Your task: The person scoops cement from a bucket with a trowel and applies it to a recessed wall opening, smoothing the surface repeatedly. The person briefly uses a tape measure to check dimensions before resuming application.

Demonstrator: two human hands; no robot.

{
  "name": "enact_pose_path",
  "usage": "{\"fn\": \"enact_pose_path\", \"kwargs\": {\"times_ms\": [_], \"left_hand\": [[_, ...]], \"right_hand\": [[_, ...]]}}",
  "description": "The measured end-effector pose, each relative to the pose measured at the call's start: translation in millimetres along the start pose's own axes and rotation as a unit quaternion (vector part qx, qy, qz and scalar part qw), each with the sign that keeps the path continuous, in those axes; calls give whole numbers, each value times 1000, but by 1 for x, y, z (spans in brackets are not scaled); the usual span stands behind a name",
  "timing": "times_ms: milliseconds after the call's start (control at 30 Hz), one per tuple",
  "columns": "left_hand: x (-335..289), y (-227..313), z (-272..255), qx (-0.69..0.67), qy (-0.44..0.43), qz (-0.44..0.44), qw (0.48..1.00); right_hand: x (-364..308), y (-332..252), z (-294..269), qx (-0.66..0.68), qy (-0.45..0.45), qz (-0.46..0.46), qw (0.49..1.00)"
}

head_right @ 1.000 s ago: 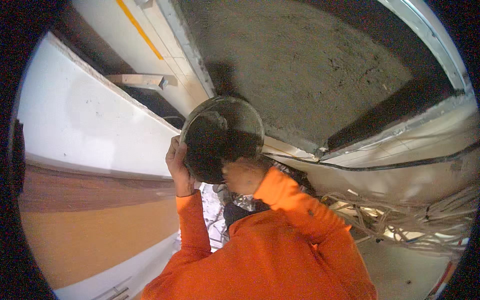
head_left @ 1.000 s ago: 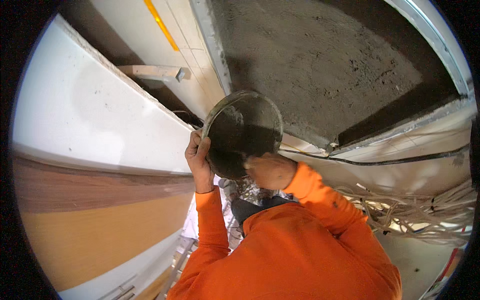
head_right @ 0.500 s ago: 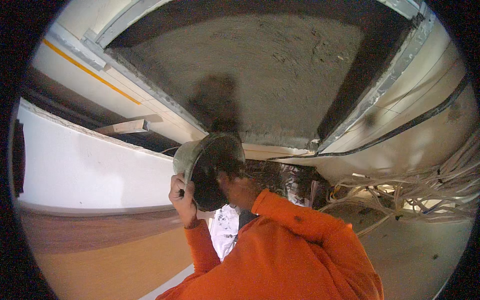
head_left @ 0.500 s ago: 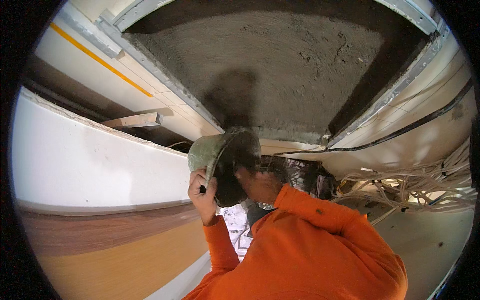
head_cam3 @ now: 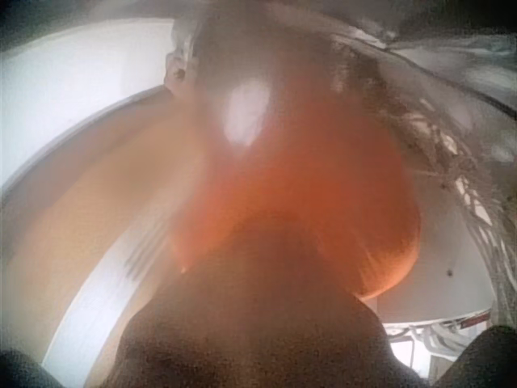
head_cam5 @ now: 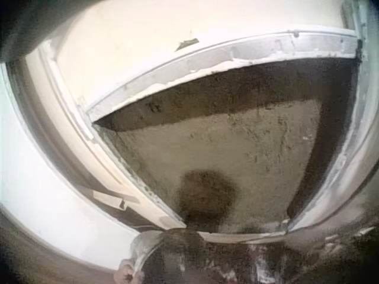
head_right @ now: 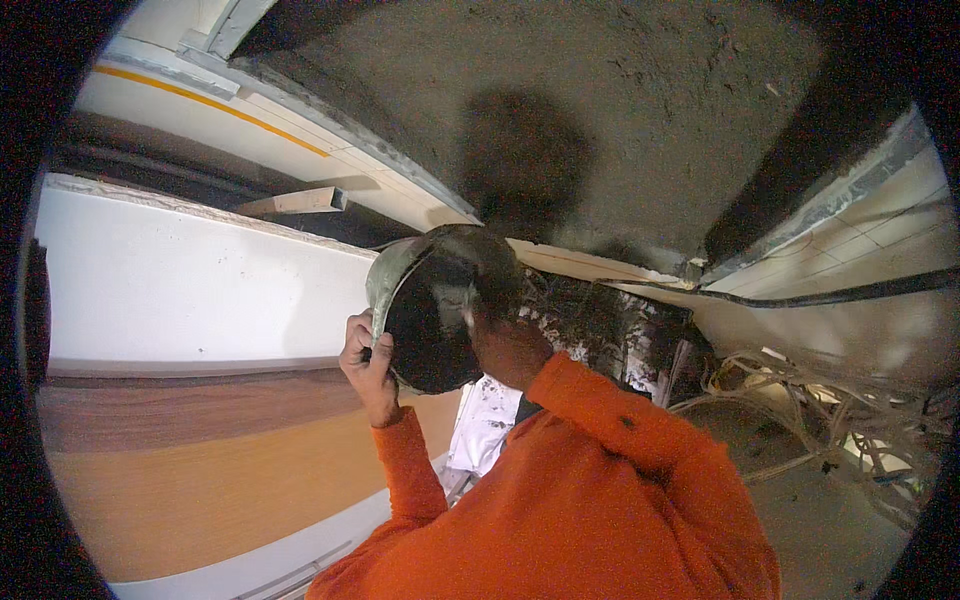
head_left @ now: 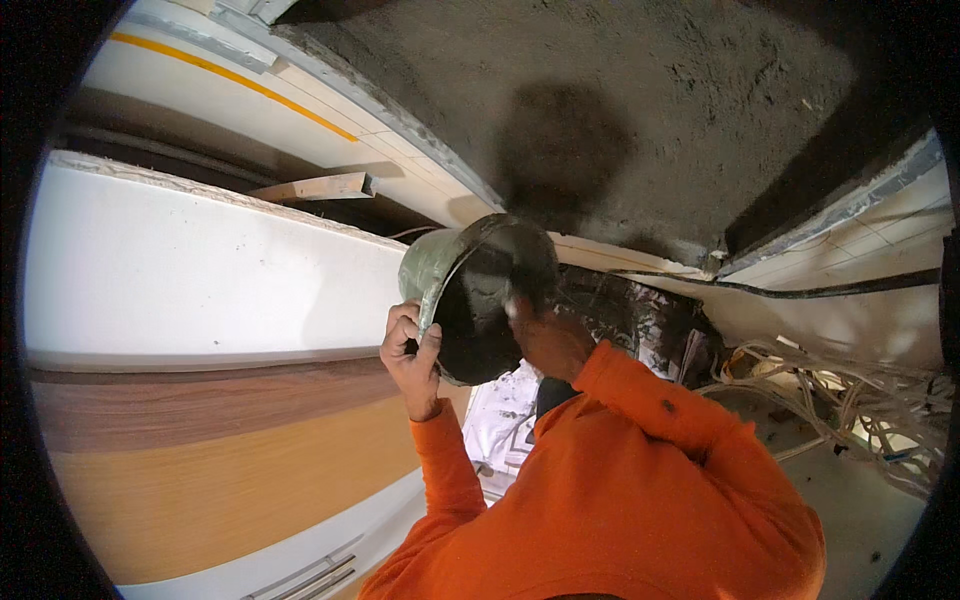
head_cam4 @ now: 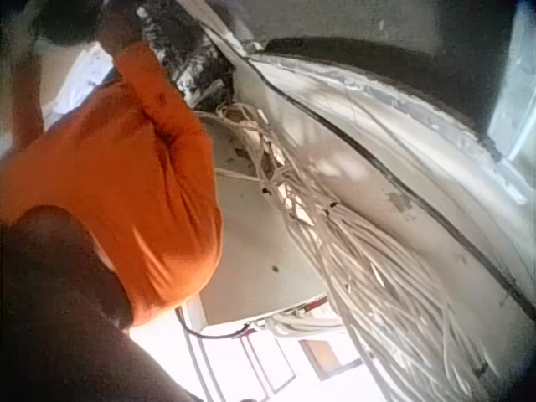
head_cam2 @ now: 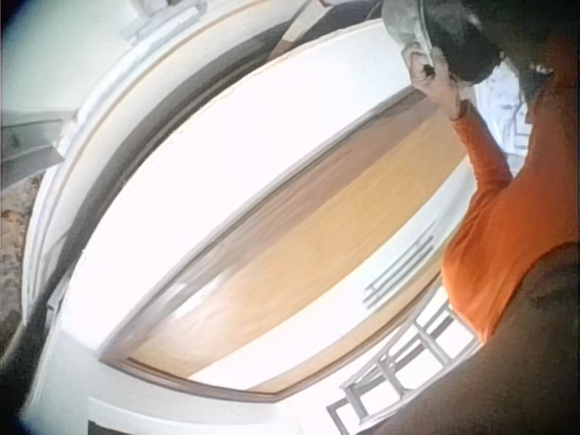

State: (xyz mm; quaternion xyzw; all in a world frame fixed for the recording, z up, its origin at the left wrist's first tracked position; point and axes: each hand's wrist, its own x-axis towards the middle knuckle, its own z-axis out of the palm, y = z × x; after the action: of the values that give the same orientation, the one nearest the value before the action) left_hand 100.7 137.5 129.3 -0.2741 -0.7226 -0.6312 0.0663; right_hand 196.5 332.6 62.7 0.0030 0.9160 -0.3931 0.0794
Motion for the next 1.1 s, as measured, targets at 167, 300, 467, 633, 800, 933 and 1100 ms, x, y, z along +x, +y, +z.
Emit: {"fn": "enact_pose_path", "kwargs": {"times_ms": [167,300,467,633,800,933,1100], "left_hand": [[19,1,11,6,5,22,1000],[30,6,24,28,-24,63,997],[35,10,46,21,-59,75,995],[43,-20,36,-77,-34,9,996],[58,-20,47,-181,-44,-3,983],[62,-21,50,-218,-61,-6,974],[80,-11,59,-192,-68,4,979]], "right_hand": [[-4,16,-1,-10,20,-75,997],[12,24,5,-81,48,-64,993],[16,41,15,-130,157,-74,976],[-9,18,-37,-68,86,-90,990],[-34,13,-68,-20,129,-31,991],[-45,5,-102,-85,174,-36,980],[-52,5,-89,-191,56,-50,979]]}}
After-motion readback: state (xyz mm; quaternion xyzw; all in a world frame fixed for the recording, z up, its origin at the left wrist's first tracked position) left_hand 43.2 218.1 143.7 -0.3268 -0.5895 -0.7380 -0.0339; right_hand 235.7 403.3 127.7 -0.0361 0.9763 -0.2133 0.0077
